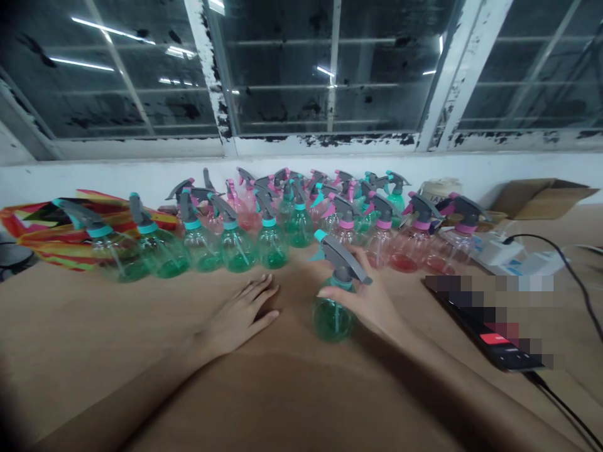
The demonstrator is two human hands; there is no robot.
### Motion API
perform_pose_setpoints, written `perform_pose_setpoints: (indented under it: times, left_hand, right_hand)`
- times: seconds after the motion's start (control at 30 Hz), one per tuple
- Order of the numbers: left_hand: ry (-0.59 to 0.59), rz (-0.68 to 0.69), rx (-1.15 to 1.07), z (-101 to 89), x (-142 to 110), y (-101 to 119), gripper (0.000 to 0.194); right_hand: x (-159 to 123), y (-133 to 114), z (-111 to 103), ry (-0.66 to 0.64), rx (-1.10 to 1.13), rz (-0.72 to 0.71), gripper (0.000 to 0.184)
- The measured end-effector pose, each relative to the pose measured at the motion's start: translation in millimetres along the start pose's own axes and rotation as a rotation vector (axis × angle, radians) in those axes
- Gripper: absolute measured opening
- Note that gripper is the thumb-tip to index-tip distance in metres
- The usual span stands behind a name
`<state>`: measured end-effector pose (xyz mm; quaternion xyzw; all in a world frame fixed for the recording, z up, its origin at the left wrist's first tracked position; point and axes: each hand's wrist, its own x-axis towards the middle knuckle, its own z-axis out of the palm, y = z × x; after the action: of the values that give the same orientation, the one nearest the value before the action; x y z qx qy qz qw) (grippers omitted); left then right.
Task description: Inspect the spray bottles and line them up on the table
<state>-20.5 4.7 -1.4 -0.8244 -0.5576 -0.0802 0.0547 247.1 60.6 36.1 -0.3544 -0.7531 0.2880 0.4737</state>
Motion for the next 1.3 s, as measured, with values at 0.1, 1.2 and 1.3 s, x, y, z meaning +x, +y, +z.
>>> perform_pose_setpoints:
  times: [0.1,1.2,1.3]
  left_hand:
    - [0.019,0.005,-0.011,2.3,-0.1,-0.9,0.054]
    - [0.013,-0.015,-0.006,4.2,-3.6,3.7,0.051]
    - [0.022,-0.011,-0.013,2.9,-3.5,3.7,0.051]
  right_hand:
    - [-13.6,-3.4,-9.7,-0.014,-0.067,0.009,0.065]
    - [84.7,-0.9,52.3,-0.120,-0.813,0.363,0.072]
    - [89.2,4.1,53.2,-0.130,-0.786,0.380,0.075]
